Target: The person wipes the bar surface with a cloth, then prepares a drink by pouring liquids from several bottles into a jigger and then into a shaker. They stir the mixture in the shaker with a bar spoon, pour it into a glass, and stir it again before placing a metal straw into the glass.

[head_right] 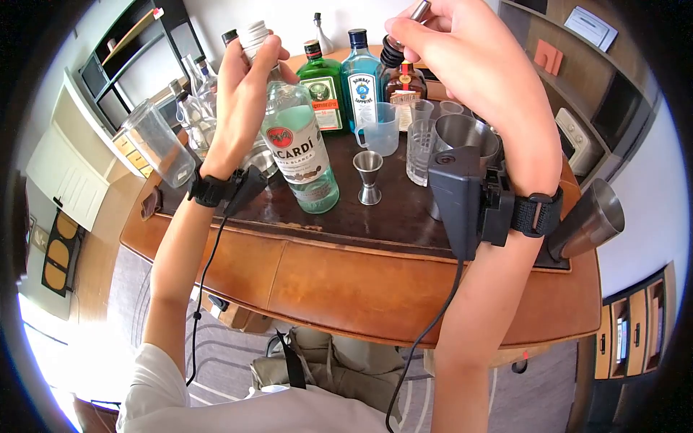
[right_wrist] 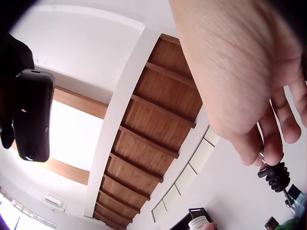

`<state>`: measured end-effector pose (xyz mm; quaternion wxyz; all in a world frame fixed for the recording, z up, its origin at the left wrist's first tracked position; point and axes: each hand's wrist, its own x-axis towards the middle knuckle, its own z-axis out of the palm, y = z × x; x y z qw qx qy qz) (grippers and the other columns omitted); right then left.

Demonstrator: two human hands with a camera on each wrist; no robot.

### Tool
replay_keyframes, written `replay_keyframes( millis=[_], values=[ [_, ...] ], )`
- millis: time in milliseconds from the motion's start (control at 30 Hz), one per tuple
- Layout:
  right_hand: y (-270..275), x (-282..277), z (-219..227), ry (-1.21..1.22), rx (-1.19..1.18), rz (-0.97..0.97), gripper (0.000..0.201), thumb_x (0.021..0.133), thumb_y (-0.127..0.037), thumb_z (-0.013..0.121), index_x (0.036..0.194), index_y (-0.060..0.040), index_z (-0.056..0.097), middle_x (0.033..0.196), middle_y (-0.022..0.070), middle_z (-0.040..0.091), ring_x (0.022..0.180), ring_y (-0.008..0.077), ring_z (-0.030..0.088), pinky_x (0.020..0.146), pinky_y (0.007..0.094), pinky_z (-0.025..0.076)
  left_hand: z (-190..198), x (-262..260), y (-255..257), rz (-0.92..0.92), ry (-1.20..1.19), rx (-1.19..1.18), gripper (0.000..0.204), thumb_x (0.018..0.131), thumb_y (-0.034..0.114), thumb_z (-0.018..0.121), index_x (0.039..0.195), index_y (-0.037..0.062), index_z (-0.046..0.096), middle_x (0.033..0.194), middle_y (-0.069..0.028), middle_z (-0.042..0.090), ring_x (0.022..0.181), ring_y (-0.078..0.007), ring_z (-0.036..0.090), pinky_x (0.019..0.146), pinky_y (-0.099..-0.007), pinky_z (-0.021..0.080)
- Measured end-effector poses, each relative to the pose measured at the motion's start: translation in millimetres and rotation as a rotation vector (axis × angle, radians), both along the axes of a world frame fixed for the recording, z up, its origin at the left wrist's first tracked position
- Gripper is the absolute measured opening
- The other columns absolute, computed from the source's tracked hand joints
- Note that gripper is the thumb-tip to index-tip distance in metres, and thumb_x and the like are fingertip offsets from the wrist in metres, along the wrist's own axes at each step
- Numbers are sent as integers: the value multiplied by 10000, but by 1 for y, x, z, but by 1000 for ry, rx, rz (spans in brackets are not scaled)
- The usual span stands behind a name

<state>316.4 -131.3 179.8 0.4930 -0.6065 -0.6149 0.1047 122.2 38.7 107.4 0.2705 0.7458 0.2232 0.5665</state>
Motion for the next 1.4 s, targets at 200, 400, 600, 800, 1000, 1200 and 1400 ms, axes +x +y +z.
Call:
replay_keyframes(
  millis=[200,400,600,800,1000,1200,1400],
  values=[
    [11,-3,-7,6,15,1,193,1029,-138,634,938,24,685,734,4,621,556,51,493,459,232,362,22,4,-1,-272,-128,-79,469,1096,364,519,1310,-49,570,1093,-120,673,856,-164,668,823,-308,537],
    [31,14,-23,-74,122,101,229,1006,-192,638,970,25,700,760,-6,639,697,66,569,646,267,467,23,10,20,-471,-123,-161,504,1106,414,493,1276,-47,602,1119,-100,685,865,-147,641,870,-299,517],
    [35,11,-23,-69,129,32,223,1015,-201,641,994,8,715,773,-24,631,682,48,532,621,240,418,15,14,17,-442,-235,-184,535,1076,474,556,1191,-45,620,987,-36,622,806,-113,577,784,-282,475],
    [36,0,-19,-5,176,23,217,1008,-220,665,1001,-14,730,789,-40,631,653,16,482,570,219,359,16,13,15,-447,-220,-157,415,1051,436,621,1039,23,651,845,-6,622,741,-87,562,729,-249,441],
    [33,-18,-10,44,207,-95,250,1017,-265,676,1063,-27,740,769,-40,573,622,13,474,503,184,345,19,12,18,-372,-141,-126,363,987,407,726,946,54,650,721,-4,623,696,-66,567,704,-233,434],
    [41,-8,-1,76,324,-149,305,1001,-326,704,1075,-35,756,754,-44,569,601,14,470,502,189,327,16,13,11,-451,-285,-246,444,1017,460,619,1135,33,600,859,-64,664,760,-122,605,767,-278,486],
    [44,-9,-2,102,314,-204,331,990,-361,717,1077,-45,765,741,-52,567,590,9,472,497,188,323,20,9,10,-617,-367,-371,553,1045,471,421,1238,-14,606,1129,-177,693,850,-190,582,796,-329,481]
  ],
)
